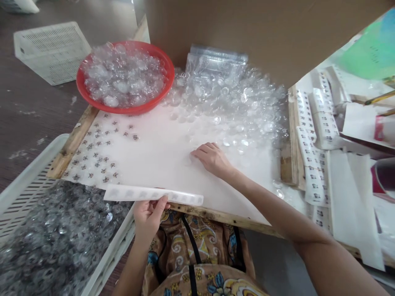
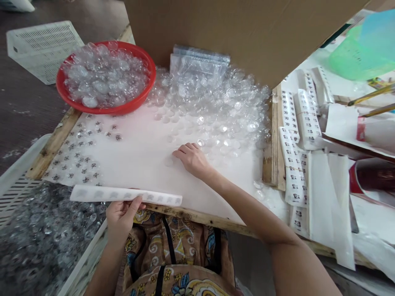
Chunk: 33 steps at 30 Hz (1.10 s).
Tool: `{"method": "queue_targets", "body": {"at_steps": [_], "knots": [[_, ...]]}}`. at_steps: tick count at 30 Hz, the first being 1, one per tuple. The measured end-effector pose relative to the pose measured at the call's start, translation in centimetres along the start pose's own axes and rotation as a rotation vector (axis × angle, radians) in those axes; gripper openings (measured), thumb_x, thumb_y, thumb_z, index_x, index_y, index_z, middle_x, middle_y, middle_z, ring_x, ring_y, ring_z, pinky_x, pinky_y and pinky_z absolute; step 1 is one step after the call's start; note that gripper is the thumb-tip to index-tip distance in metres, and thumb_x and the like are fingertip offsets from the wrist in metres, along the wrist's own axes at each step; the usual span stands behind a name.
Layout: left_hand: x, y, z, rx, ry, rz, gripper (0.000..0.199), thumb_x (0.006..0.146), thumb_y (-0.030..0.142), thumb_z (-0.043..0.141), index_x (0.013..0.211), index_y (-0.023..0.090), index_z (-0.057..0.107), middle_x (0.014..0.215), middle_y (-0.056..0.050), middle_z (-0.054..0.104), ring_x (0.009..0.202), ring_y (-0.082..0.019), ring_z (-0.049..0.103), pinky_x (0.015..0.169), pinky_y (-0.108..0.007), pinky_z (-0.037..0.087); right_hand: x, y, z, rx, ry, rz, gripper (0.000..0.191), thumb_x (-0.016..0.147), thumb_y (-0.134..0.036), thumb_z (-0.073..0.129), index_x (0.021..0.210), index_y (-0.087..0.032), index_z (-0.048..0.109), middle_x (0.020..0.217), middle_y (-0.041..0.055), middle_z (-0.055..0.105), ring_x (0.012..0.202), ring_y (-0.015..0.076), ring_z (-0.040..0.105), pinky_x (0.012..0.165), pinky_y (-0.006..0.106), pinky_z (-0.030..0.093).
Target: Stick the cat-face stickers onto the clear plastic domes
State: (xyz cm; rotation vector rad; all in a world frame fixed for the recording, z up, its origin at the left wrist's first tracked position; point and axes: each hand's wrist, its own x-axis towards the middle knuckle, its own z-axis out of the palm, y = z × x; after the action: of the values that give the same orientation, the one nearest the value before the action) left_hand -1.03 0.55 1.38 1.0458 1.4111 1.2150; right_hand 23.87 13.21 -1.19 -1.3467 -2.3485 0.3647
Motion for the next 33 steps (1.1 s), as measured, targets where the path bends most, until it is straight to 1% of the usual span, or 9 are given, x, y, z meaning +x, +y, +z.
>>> {"method": "queue_targets", "body": {"at_steps": [4, 7, 10, 12, 16, 20, 24, 28, 33], "knots": [[-0.1, -0.4, -0.2, -0.006, -0.004, -0.012, 0.024, 0.08, 0.038, 0.078, 0.087, 0.015, 0.076, 0.074, -0.004, 0.076, 0.058, -0.018, 0.071, 0.055, -0.026, 0.062, 0.4, -0.2, -1.7, 0.345, 0.017, 0.231, 0.019, 0.095, -0.027, 0.054, 0.102, -0.022, 0.071, 0.093, 0.0078, 0.073, 0.081, 0.0206, 0.066, 0.072, 0.036, 0.053], [-0.1, -0.8, -0.2, -0.016, -0.001, -0.016, 0.024, 0.08, 0.038, 0.078, 0.087, 0.016, 0.076, 0.074, -0.004, 0.076, 0.059, -0.018, 0.071, 0.055, -0.026, 0.062, 0.9, 0.4, -2.8, 0.556, -0.135, 0.469, 0.015, 0.088, -0.027, 0.059, 0.097, -0.021, 0.07, 0.078, 0.0034, 0.071, 0.068, 0.0167, 0.065, 0.058, 0.029, 0.052], [-0.2, -1.0, -0.3, -0.02, -0.002, -0.027, 0.023, 0.081, 0.037, 0.078, 0.088, 0.016, 0.077, 0.074, -0.004, 0.076, 0.06, -0.019, 0.071, 0.057, -0.027, 0.063, 1.5, 1.0, -3.2, 0.546, -0.216, 0.595, 0.009, 0.084, -0.02, 0.061, 0.09, -0.02, 0.068, 0.075, 0.0031, 0.069, 0.064, 0.0162, 0.064, 0.053, 0.027, 0.05], [-0.3, -1.0, -0.3, -0.024, -0.015, -0.026, 0.022, 0.081, 0.037, 0.077, 0.089, 0.016, 0.077, 0.075, -0.004, 0.076, 0.06, -0.018, 0.071, 0.057, -0.026, 0.062, 1.9, 1.1, -3.0, 0.433, -0.139, 0.567, 0.008, 0.085, -0.02, 0.061, 0.09, -0.021, 0.067, 0.081, 0.0045, 0.069, 0.067, 0.017, 0.064, 0.057, 0.029, 0.051], [-0.1, -0.6, -0.2, -0.025, -0.008, 0.004, 0.02, 0.081, 0.035, 0.078, 0.087, 0.016, 0.076, 0.074, -0.004, 0.076, 0.059, -0.017, 0.07, 0.055, -0.024, 0.062, 2.9, 1.0, -1.6, 0.152, 0.074, 0.324, 0.015, 0.085, -0.022, 0.066, 0.1, -0.021, 0.066, 0.106, 0.0112, 0.067, 0.09, 0.0252, 0.064, 0.074, 0.038, 0.053], [0.0, -0.4, 0.0, -0.03, -0.004, 0.006, 0.019, 0.081, 0.034, 0.078, 0.085, 0.015, 0.076, 0.074, -0.004, 0.076, 0.058, -0.017, 0.07, 0.053, -0.024, 0.061, 3.4, 1.0, -0.2, 0.029, 0.019, 0.209, 0.015, 0.087, -0.017, 0.061, 0.1, -0.019, 0.067, 0.107, 0.0142, 0.065, 0.098, 0.0295, 0.06, 0.081, 0.041, 0.05], [-0.1, -0.9, -0.1, -0.053, -0.023, 0.008, 0.016, 0.082, 0.031, 0.077, 0.09, 0.016, 0.076, 0.076, -0.003, 0.076, 0.062, -0.017, 0.071, 0.056, -0.023, 0.062, 3.0, 0.8, -0.6, 0.082, -0.005, 0.283, 0.018, 0.093, -0.018, 0.05, 0.102, -0.019, 0.066, 0.101, 0.0117, 0.069, 0.091, 0.0259, 0.063, 0.077, 0.037, 0.048], [-0.2, -1.1, -0.3, -0.044, -0.031, 0.006, 0.016, 0.084, 0.029, 0.076, 0.092, 0.016, 0.077, 0.077, -0.003, 0.076, 0.061, -0.016, 0.071, 0.057, -0.024, 0.062, 3.0, 0.2, -2.3, 0.196, -0.143, 0.446, 0.016, 0.093, -0.019, 0.056, 0.105, -0.021, 0.065, 0.088, 0.0045, 0.072, 0.077, 0.0195, 0.065, 0.071, 0.031, 0.047], [-0.1, -0.7, -0.3, -0.051, -0.044, 0.015, 0.012, 0.084, 0.026, 0.075, 0.092, 0.017, 0.076, 0.077, -0.002, 0.076, 0.061, -0.016, 0.071, 0.058, -0.023, 0.062, 4.2, -0.1, -3.0, 0.071, -0.092, 0.449, 0.015, 0.087, -0.025, 0.069, 0.101, -0.019, 0.068, 0.104, 0.0084, 0.069, 0.08, 0.0193, 0.065, 0.073, 0.032, 0.047]]}}
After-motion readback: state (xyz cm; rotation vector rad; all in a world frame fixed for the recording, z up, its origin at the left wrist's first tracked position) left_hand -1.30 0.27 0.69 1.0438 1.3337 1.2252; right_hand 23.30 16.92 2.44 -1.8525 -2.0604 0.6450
